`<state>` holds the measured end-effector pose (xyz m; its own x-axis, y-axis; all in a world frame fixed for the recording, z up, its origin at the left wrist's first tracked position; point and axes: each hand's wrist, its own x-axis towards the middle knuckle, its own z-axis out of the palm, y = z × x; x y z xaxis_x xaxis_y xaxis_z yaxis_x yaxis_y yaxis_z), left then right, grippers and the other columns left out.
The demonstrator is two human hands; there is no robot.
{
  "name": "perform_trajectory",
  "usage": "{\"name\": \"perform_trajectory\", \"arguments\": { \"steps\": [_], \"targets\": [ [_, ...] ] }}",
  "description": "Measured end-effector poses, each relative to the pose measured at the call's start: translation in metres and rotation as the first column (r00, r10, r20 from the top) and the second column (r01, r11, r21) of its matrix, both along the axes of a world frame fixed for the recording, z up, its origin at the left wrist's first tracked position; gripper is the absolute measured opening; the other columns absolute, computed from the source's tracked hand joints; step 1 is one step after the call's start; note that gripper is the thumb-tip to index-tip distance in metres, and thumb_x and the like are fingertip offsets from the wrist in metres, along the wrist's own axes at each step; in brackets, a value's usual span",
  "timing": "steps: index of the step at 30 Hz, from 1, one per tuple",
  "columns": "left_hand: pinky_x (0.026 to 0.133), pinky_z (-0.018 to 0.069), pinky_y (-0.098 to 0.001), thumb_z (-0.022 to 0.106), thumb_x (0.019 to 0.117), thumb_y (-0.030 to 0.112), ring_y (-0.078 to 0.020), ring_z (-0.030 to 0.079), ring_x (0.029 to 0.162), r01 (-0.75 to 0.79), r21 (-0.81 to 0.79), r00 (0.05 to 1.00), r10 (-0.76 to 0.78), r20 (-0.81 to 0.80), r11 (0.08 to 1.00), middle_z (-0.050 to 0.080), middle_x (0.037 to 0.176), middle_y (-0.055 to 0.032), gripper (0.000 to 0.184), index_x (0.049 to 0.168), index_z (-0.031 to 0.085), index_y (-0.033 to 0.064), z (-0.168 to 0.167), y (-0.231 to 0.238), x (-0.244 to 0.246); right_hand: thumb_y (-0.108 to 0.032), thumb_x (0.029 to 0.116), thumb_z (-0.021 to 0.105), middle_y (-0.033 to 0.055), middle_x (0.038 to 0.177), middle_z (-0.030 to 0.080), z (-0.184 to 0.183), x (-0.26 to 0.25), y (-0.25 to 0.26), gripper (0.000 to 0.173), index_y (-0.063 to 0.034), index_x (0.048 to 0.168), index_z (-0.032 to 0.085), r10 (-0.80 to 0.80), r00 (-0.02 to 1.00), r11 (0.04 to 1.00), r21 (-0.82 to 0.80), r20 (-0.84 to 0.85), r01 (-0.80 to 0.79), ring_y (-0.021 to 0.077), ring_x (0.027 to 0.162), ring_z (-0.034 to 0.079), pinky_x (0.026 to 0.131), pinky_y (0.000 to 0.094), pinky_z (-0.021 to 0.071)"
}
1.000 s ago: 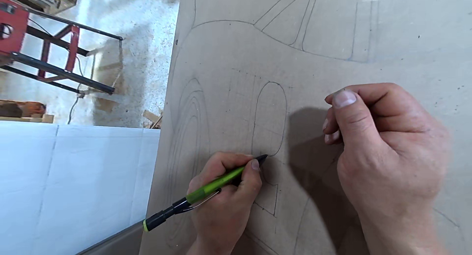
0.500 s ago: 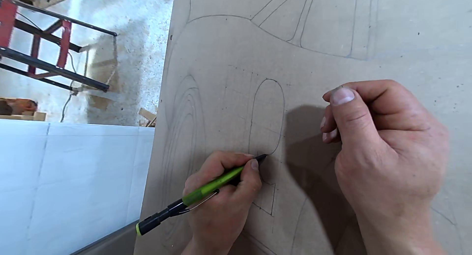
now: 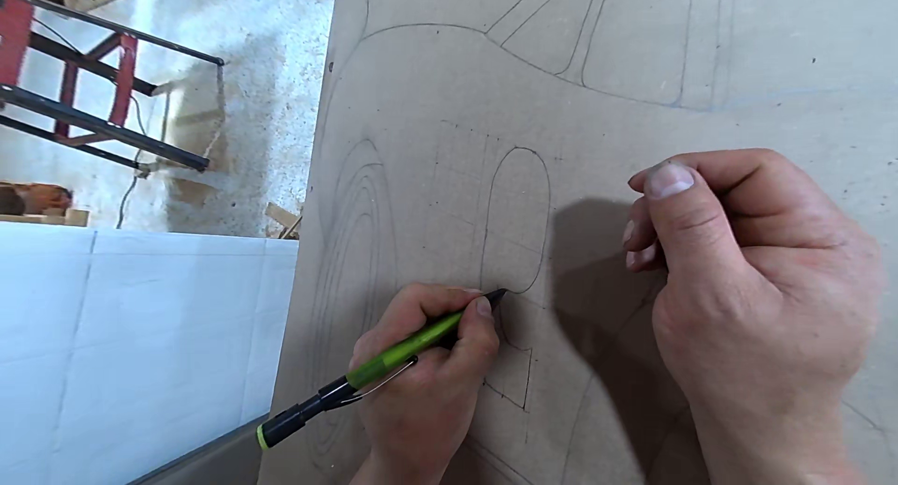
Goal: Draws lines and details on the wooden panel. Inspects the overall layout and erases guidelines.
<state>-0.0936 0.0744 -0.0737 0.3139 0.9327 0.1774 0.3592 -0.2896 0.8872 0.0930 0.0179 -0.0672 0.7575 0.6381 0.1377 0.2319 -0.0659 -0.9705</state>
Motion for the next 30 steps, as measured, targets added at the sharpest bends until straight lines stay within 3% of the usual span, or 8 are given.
{"name": "perform_trajectory", "arguments": {
  "steps": [19,26,30],
  "targets": [
    [0.044,0.059,-0.0267,0.073,0.0883,0.011,-0.0133,0.067,0.053,-0.042,-0.025,0.999,0.042,-0.003,0.999,0.071,0.073,-0.0001,0.005,0.09,0.068,0.0129,0.0018,-0.0002,0.0007,-0.022,0.1072,0.054,-0.0063,0.077,0.064,-0.0013,-0.0002,-0.0005,0.016,-0.0118,0.104,0.066,-0.003,1.0,1.0,0.004,0.007,0.003,0.0045,0.063,0.062,0.052,0.0186,0.0527],
    [0.047,0.0593,-0.0252,0.075,0.0875,0.015,-0.0109,0.067,0.056,0.046,0.001,0.999,-0.046,-0.011,0.999,0.072,0.077,0.0019,0.005,0.09,0.071,0.0148,0.0003,0.0013,-0.0032,-0.022,0.1071,0.054,-0.0065,0.078,0.065,-0.0014,-0.0003,-0.0002,0.016,-0.0118,0.104,0.067,-0.004,1.0,1.0,0.002,0.013,0.004,0.0041,0.063,0.063,0.052,0.0188,0.0531],
    [0.048,0.0591,-0.0268,0.076,0.0893,0.013,-0.0149,0.067,0.056,0.071,-0.111,0.989,-0.056,0.135,0.991,0.072,0.079,-0.0054,0.007,0.093,0.07,0.0113,0.0,0.0059,-0.0084,-0.021,0.1069,0.054,-0.0065,0.078,0.065,-0.001,-0.0002,0.0003,0.016,-0.0116,0.105,0.067,-0.006,1.0,1.0,0.014,0.011,0.005,0.0041,0.063,0.063,0.052,0.0188,0.0529]
  ]
}}
